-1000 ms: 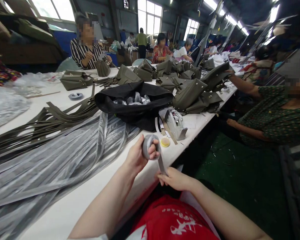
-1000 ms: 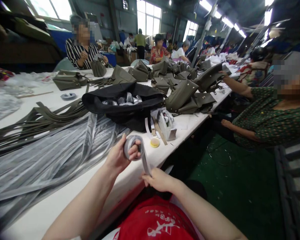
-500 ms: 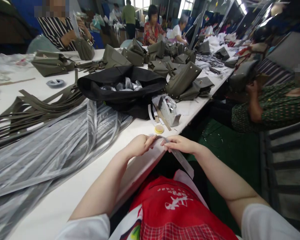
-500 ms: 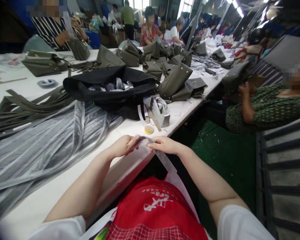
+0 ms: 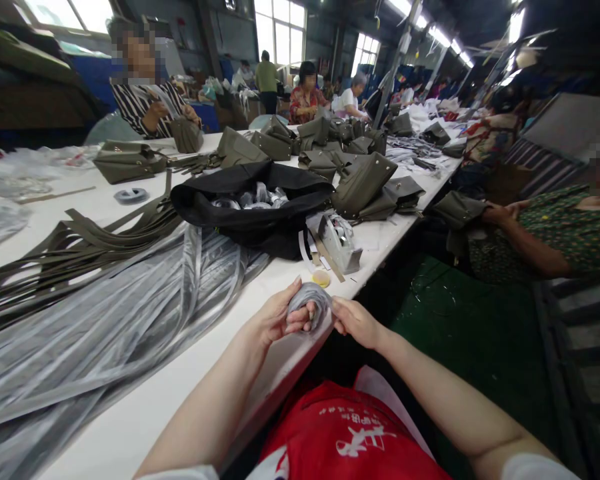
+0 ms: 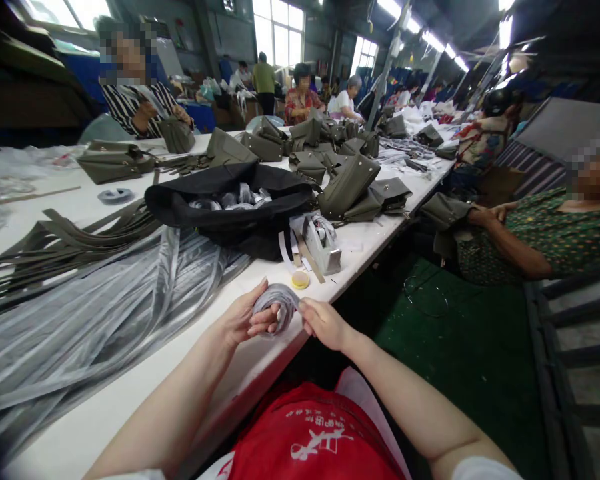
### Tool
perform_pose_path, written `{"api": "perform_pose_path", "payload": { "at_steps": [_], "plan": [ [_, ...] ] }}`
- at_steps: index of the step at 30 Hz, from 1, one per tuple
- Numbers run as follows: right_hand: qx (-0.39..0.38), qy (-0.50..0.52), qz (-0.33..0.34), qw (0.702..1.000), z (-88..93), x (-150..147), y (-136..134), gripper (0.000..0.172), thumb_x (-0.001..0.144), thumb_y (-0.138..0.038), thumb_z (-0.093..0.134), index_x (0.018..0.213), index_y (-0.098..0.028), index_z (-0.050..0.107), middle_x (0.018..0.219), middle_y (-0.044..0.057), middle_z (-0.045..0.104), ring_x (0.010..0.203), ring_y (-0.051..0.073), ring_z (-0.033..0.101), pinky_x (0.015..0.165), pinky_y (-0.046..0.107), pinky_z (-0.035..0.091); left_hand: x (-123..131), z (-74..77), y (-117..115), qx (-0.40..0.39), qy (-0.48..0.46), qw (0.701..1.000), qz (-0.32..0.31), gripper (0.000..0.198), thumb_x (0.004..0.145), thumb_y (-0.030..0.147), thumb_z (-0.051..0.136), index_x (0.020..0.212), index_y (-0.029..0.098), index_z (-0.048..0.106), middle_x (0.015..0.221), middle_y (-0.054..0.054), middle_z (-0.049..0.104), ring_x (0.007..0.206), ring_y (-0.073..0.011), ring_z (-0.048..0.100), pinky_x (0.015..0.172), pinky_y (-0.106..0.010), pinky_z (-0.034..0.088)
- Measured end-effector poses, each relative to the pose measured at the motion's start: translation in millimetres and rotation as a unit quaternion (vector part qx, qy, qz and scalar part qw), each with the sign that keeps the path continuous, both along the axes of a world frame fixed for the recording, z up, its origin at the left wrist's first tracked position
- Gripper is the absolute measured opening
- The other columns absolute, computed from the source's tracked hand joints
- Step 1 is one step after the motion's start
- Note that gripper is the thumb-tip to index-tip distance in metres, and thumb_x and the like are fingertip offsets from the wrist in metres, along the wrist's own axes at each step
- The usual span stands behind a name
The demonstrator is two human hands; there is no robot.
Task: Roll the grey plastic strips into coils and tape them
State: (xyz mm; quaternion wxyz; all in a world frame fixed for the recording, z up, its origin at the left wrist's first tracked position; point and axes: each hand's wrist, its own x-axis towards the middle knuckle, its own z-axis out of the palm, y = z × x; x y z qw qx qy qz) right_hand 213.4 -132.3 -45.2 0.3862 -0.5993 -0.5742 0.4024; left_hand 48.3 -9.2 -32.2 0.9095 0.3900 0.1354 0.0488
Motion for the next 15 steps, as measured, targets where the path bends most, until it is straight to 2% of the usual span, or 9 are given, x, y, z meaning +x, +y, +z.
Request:
{"api": "perform_pose_path", "payload": {
  "at_steps": [3, 6, 7, 9, 10, 12, 13, 15],
  "plan": [
    [0.006, 0.173, -0.049, 0.984, -21.8, -32.4, 5.9, 0.053, 0.091, -0.067, 0.033, 0.099, -0.018, 0.052, 0.059, -0.004, 0.052, 0.044, 0.01, 0.046, 0.043, 0.022, 0.038, 6.6, -0.7, -8.9, -0.066, -0.054, 0.992, 0.09, 0.055, 0.093, 0.06, 0.036, 0.081, 0.013, 0.063, 0.044, 0.007, 0.039, 0.041, -0.0079, 0.045, 0.066, -0.025, 0.05],
    [0.019, 0.228, -0.102, 0.968, -25.6, -41.2, 13.1, 0.054, 0.089, -0.068, 0.036, 0.104, -0.019, 0.051, 0.072, 0.0, 0.058, 0.045, 0.01, 0.046, 0.041, 0.022, 0.038, 8.3, -3.5, -9.3, -0.049, -0.061, 0.99, 0.12, 0.049, 0.09, 0.059, 0.044, 0.087, 0.013, 0.063, 0.056, 0.005, 0.048, 0.049, -0.0087, 0.049, 0.074, -0.029, 0.051],
    [0.022, 0.204, -0.107, 0.973, -21.9, -37.0, 14.3, 0.053, 0.089, -0.067, 0.037, 0.103, -0.018, 0.053, 0.076, 0.001, 0.06, 0.046, 0.01, 0.047, 0.042, 0.022, 0.038, 7.7, -4.5, -6.5, -0.016, -0.052, 0.991, 0.122, 0.049, 0.089, 0.059, 0.047, 0.087, 0.013, 0.064, 0.06, 0.003, 0.052, 0.052, -0.0094, 0.051, 0.076, -0.031, 0.051],
    [0.017, 0.093, -0.088, 0.992, -9.4, -21.7, 14.5, 0.046, 0.09, -0.061, 0.043, 0.1, -0.018, 0.056, 0.076, 0.002, 0.061, 0.051, 0.011, 0.049, 0.046, 0.023, 0.039, 5.3, -6.0, 1.7, 0.1, -0.01, 0.983, 0.156, 0.047, 0.086, 0.058, 0.052, 0.087, 0.012, 0.065, 0.07, -0.002, 0.061, 0.063, -0.0138, 0.058, 0.078, -0.033, 0.05],
    [0.008, 0.015, -0.068, 0.998, -1.9, -12.7, 14.1, 0.042, 0.091, -0.057, 0.046, 0.096, -0.017, 0.059, 0.073, 0.002, 0.06, 0.054, 0.012, 0.05, 0.049, 0.023, 0.039, 4.0, -6.4, 5.5, 0.178, 0.016, 0.966, 0.19, 0.045, 0.085, 0.056, 0.054, 0.089, 0.013, 0.066, 0.079, -0.005, 0.065, 0.072, -0.0164, 0.06, 0.08, -0.034, 0.049],
    [-0.016, -0.138, -0.026, 0.99, 11.6, 2.9, 13.3, 0.035, 0.089, -0.05, 0.053, 0.085, -0.017, 0.062, 0.066, 0.001, 0.059, 0.058, 0.014, 0.051, 0.055, 0.024, 0.037, 2.5, -6.5, 9.5, 0.339, 0.045, 0.909, 0.237, 0.038, 0.084, 0.05, 0.059, 0.098, 0.015, 0.067, 0.098, -0.008, 0.068, 0.089, -0.0202, 0.062, 0.087, -0.035, 0.047],
    [-0.024, -0.191, -0.009, 0.981, 16.5, 8.3, 13.4, 0.032, 0.088, -0.047, 0.055, 0.08, -0.017, 0.062, 0.066, 0.001, 0.059, 0.06, 0.014, 0.051, 0.057, 0.024, 0.037, 2.7, -6.5, 9.0, 0.406, 0.043, 0.882, 0.234, 0.036, 0.084, 0.046, 0.061, 0.103, 0.017, 0.067, 0.106, -0.008, 0.068, 0.095, -0.0213, 0.062, 0.091, -0.036, 0.046],
    [-0.028, -0.232, 0.0, 0.972, 21.1, 13.4, 14.5, 0.03, 0.087, -0.043, 0.056, 0.076, -0.016, 0.061, 0.068, 0.002, 0.06, 0.064, 0.015, 0.052, 0.059, 0.025, 0.036, 5.2, -6.6, 3.4, 0.492, 0.026, 0.849, 0.192, 0.034, 0.084, 0.041, 0.062, 0.11, 0.02, 0.067, 0.114, -0.009, 0.067, 0.103, -0.0231, 0.06, 0.095, -0.037, 0.044]
  ]
}}
